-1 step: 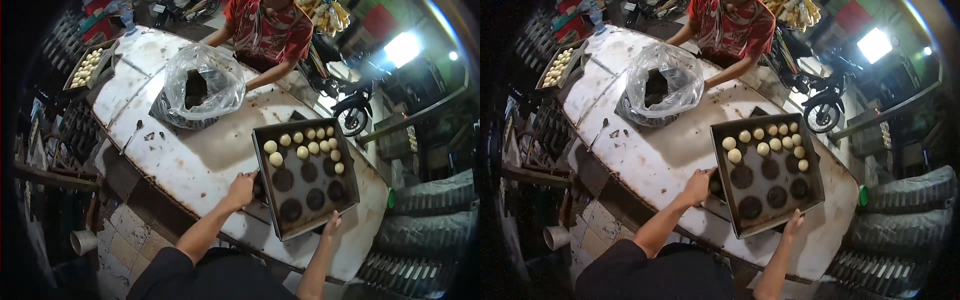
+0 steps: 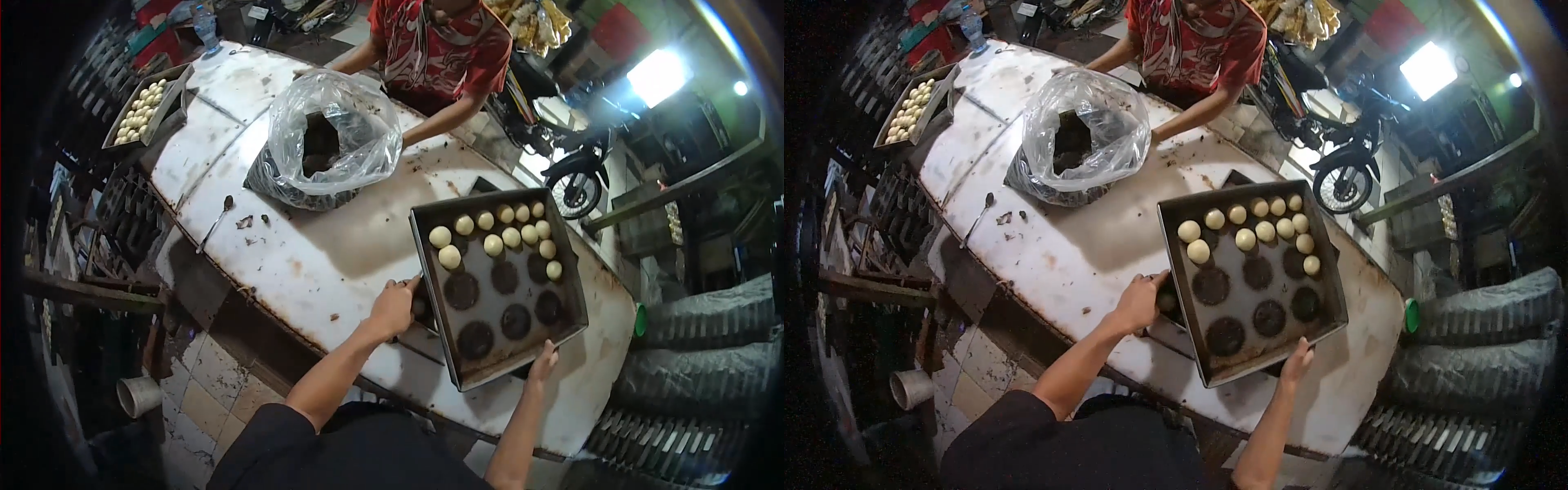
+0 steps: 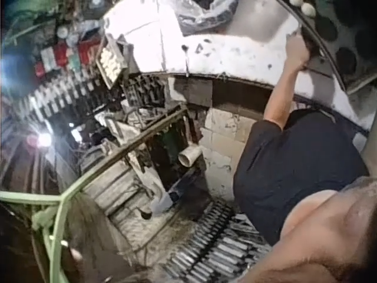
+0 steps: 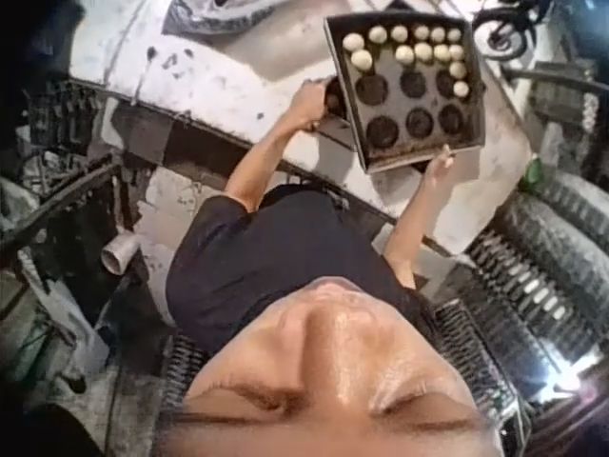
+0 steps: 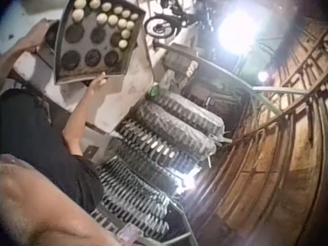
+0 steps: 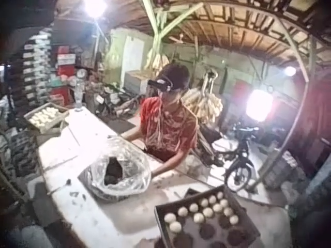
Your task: Filling and shaping dough balls for bakpia on a work table.
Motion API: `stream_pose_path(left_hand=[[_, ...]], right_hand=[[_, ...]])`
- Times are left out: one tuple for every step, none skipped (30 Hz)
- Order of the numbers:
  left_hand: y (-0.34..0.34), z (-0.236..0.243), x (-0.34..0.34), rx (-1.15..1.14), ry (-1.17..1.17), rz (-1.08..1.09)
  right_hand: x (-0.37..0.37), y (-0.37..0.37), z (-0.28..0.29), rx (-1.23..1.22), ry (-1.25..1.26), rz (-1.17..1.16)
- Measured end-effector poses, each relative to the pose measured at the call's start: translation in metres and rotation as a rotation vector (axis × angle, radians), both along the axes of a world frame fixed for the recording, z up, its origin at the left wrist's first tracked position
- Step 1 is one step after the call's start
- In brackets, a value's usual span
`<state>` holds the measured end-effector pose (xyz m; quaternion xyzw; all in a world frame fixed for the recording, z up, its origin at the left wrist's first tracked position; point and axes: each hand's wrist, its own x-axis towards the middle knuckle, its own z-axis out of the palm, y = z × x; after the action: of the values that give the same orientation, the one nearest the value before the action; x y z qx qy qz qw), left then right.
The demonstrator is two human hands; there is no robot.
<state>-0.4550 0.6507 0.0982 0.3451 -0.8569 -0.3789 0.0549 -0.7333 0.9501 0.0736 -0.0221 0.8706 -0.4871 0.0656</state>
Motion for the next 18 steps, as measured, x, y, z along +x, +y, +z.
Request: stream_pose_path(left_hand=[[-0.004,0.0,0.004,0.01,-0.014,-0.022],[-0.009,-0.003,0.01,0.015,-0.02,-0.036],[-0.011,-0.007,0.015,0.026,0.013,-0.022],[-0.013,-0.01,0.019,0.035,0.047,-0.01],[-0.017,-0.005,0.023,0.056,0.064,0.005],[-0.021,-0.012,0.03,0.076,0.101,0.012],[-0.023,-0.019,0.036,0.094,0.139,0.016],[-0.024,-0.022,0.04,0.2,0.185,0.072],[-0.024,-0.019,0.042,0.299,0.226,0.132],[-0.018,-0.015,0.045,0.112,0.155,0.172],[-0.013,-0.005,0.051,0.096,0.147,0.146],[-0.005,0.004,0.058,0.045,0.163,0.223],[0.003,0.013,0.065,-0.009,0.181,0.302],[0.014,0.024,0.067,-0.024,0.183,0.272],[0.023,0.035,0.07,-0.02,0.091,0.254],[0.037,0.04,0.073,-0.015,-0.002,0.241],[0.053,0.041,0.08,-0.037,-0.013,0.23],[0.07,0.039,0.09,-0.049,-0.151,0.109]], right_hand=[[0.001,0.001,0.0,0.067,-0.067,0.005],[0.003,0.0,0.0,0.127,-0.135,0.012],[0.01,-0.001,0.001,0.133,-0.14,-0.003],[0.019,-0.002,0.0,0.089,-0.122,0.025],[0.031,-0.001,0.002,0.044,-0.104,0.047],[0.04,0.002,0.003,-0.007,-0.086,0.07],[0.045,0.009,0.006,-0.012,-0.089,0.046],[0.05,0.022,0.008,-0.192,-0.147,0.02],[0.056,0.029,0.012,-0.382,-0.202,-0.001],[0.067,0.039,0.016,-0.185,0.02,-0.062],[0.081,0.051,0.024,-0.202,0.014,-0.088],[0.096,0.068,0.032,-0.067,0.091,-0.056],[0.109,0.085,0.033,0.067,0.163,-0.02],[0.118,0.107,0.026,-0.021,0.044,-0.022],[0.132,0.122,0.014,-0.151,-0.085,-0.004],[0.149,0.127,0.004,-0.111,-0.126,0.029],[0.171,0.112,0.007,-0.003,0.007,0.169],[0.186,0.094,0.001,0.027,0.14,0.354]])
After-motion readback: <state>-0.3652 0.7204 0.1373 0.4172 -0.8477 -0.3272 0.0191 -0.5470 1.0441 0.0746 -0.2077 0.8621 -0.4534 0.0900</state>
